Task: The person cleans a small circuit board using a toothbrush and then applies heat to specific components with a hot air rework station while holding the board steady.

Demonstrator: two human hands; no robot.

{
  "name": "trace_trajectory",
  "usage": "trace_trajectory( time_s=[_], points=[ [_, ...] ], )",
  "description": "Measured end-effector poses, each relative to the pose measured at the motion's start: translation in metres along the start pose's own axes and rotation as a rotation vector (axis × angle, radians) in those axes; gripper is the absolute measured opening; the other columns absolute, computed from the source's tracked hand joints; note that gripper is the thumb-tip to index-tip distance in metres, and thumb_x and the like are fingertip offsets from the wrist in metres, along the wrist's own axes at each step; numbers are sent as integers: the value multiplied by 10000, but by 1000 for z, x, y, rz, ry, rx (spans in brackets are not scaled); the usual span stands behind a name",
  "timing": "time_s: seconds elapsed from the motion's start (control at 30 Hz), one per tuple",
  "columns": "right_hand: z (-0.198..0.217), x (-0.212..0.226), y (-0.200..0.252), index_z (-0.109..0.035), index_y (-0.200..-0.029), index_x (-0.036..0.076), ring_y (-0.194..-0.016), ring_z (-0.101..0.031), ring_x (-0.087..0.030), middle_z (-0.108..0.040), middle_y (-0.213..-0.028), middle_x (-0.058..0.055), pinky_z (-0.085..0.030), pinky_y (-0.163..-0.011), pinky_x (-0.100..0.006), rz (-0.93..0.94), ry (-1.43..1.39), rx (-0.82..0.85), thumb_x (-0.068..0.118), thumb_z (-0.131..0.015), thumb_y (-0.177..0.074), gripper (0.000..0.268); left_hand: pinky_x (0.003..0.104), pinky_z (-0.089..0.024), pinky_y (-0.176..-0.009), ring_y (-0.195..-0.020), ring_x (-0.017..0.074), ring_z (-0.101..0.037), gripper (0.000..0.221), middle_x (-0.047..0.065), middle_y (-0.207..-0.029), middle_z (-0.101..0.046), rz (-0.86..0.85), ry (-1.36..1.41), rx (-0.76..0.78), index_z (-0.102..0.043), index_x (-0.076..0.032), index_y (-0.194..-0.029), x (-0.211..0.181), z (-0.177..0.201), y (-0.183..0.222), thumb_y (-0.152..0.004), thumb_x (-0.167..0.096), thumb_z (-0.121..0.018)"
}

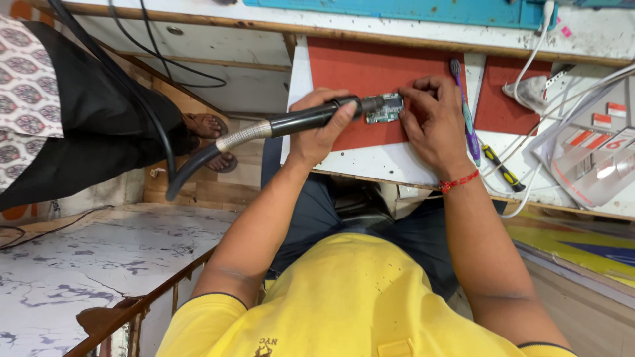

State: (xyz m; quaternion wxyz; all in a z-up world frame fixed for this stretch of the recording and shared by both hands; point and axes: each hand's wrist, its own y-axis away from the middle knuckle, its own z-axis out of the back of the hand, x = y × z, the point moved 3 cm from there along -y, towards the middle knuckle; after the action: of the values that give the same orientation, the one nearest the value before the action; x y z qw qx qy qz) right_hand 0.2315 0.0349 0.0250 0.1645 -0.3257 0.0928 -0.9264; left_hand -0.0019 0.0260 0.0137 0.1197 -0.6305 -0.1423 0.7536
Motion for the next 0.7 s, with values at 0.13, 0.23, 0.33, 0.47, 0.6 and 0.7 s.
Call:
trace_trajectory(
  time_s=[0.13, 0.23, 0.33, 0.47, 0.6, 0.7],
  points=[
    [0, 0, 2, -747, -1236, 108, -1166, -527, -338, -564, -1257, -117, -482, -998, -423, 26, -7, -5, 62, -789, -875, 366, 317, -587, -793, -867, 210, -743, 313, 115, -947, -755, -32, 6, 18, -741, -4, -1052, 0, -4, 1, -954, -300, -766],
    [0, -4, 5, -745, -1241, 108, -1184, -530, -329, -568, -1266, -112, -471, -1017, -435, 51, 10, -26, 66, -799, -897, 351, 316, -585, -807, -885, 214, -743, 302, 114, -959, -755, -46, 46, 89, -744, -5, -1065, 2, -2, 1, -962, -289, -761],
    [-1, -6, 5, -745, -1244, 110, -1189, -535, -323, -563, -1254, -112, -473, -1021, -436, 41, -12, -22, 72, -803, -896, 355, 314, -586, -822, -900, 215, -737, 306, 116, -971, -751, 18, 75, 25, -738, -3, -1080, 2, -4, 4, -967, -287, -756],
    [0, -3, 5, -751, -1234, 111, -1181, -539, -317, -578, -1243, -98, -476, -1012, -422, 39, -9, -14, 72, -794, -886, 353, 308, -588, -807, -891, 212, -741, 319, 122, -975, -752, -62, 61, 88, -737, -2, -1073, -1, -4, 4, -957, -297, -768],
    [0, -2, 4, -755, -1229, 104, -1181, -543, -316, -581, -1243, -104, -476, -1016, -425, 36, -14, -10, 71, -800, -878, 355, 313, -587, -822, -898, 215, -745, 336, 124, -977, -761, -45, -20, 12, -737, 1, -1084, 0, -3, 2, -957, -310, -765],
    [1, -3, 6, -754, -1230, 104, -1193, -546, -315, -583, -1246, -100, -479, -1023, -425, 33, -21, -7, 68, -797, -887, 348, 319, -590, -825, -909, 222, -746, 345, 131, -986, -757, -56, 22, 58, -732, 4, -1085, 0, -4, 2, -961, -316, -761]
  ],
)
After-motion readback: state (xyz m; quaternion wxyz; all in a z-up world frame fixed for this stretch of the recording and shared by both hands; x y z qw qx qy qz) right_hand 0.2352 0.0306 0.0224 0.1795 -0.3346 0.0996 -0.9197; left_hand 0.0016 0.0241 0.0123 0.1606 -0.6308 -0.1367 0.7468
